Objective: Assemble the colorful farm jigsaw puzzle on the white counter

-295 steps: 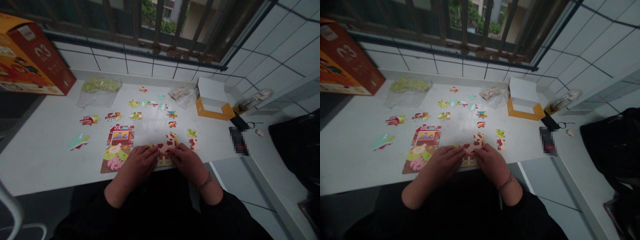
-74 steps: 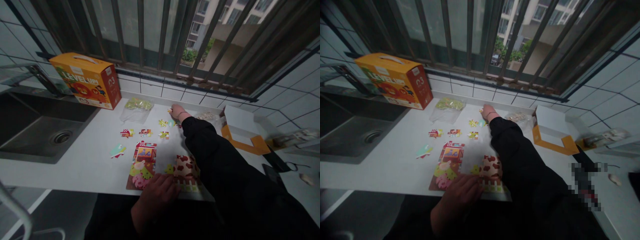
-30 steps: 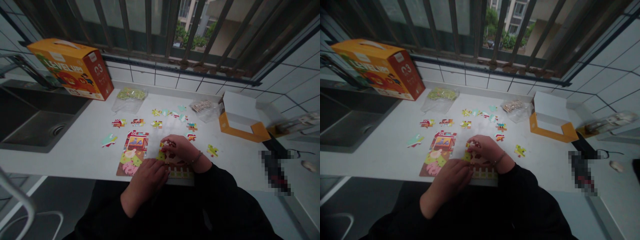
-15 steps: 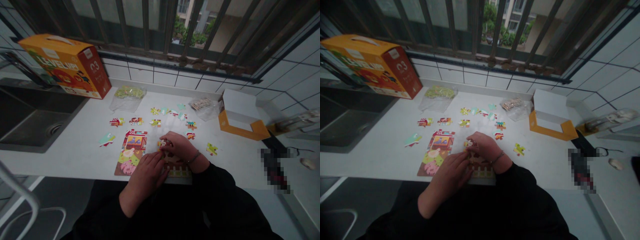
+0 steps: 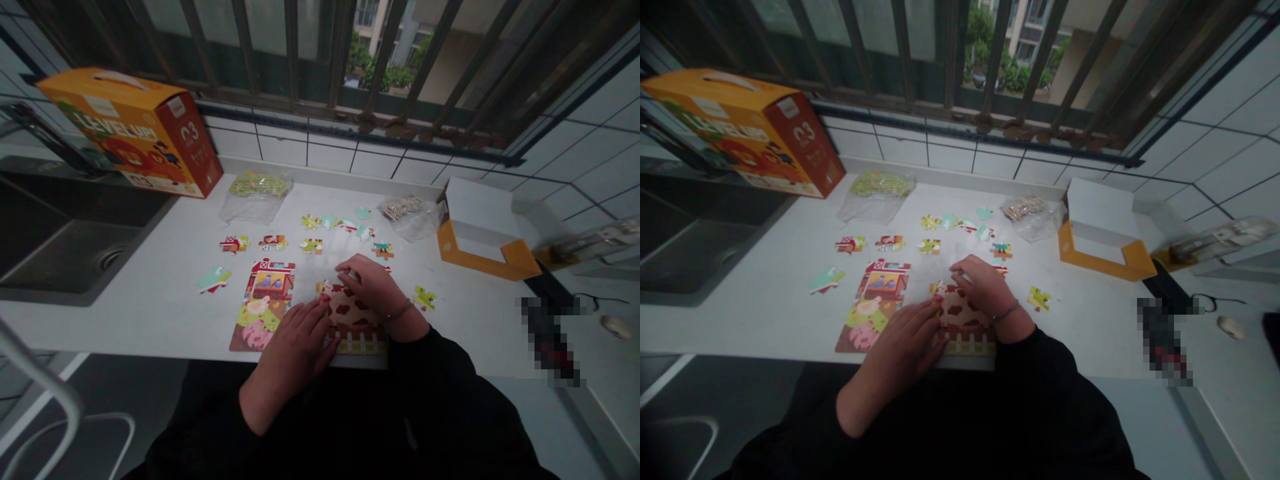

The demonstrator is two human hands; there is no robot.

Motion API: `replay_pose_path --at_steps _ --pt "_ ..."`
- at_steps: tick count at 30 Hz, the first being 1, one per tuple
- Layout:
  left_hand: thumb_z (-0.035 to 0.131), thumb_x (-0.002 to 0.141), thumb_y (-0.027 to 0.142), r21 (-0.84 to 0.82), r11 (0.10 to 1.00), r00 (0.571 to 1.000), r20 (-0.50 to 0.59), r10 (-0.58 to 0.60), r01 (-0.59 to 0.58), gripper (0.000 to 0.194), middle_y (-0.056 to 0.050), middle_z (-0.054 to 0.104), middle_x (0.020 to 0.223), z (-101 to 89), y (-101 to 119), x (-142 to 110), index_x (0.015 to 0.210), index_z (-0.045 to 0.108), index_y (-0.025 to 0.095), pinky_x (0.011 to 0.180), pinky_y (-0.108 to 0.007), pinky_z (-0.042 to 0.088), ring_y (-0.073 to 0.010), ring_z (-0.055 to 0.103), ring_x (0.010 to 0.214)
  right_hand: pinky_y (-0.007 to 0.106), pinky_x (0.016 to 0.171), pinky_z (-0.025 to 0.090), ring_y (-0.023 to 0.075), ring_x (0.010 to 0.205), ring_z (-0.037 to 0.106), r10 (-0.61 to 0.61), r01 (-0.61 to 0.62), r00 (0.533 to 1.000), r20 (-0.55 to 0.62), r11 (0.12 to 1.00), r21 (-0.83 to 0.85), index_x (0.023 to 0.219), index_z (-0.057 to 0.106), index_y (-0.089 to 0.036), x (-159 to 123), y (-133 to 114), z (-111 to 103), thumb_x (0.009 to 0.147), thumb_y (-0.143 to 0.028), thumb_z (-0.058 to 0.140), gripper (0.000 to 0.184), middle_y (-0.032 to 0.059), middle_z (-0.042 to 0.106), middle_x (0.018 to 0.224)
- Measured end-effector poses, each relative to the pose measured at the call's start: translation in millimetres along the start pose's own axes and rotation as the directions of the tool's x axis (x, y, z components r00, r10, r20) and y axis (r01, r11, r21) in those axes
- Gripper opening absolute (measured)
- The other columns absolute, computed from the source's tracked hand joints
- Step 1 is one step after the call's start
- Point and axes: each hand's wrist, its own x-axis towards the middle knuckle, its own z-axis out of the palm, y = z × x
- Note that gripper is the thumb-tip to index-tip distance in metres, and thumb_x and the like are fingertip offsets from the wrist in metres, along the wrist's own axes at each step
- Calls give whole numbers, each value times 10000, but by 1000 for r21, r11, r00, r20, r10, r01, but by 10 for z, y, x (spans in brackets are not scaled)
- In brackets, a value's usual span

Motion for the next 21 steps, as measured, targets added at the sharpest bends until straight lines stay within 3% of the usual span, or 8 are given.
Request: replay_pose_path --at_steps 6,21 --pt "685 1025 284 14 1000 999 28 -16 15 205 -172 707 1460 -3 8 -1 1209 701 195 1096 -593 558 -377 675 1335 348 918 528 214 953 689 9 -9 1000 6 1000 4 989 765 -212 4 -30 -11 992 -173 709 68 56 759 1001" --pt "677 1029 280 18 1000 1000 27 -9 8 167 -162 721 1443 -13 12 9 1173 705 202 1067 -574 564 -374 684 1327 342 898 516 215 930 686 24 -23 1000 -14 999 27 1000 761 -213 4 -83 -13 982 -166 699 80 53 760 989"
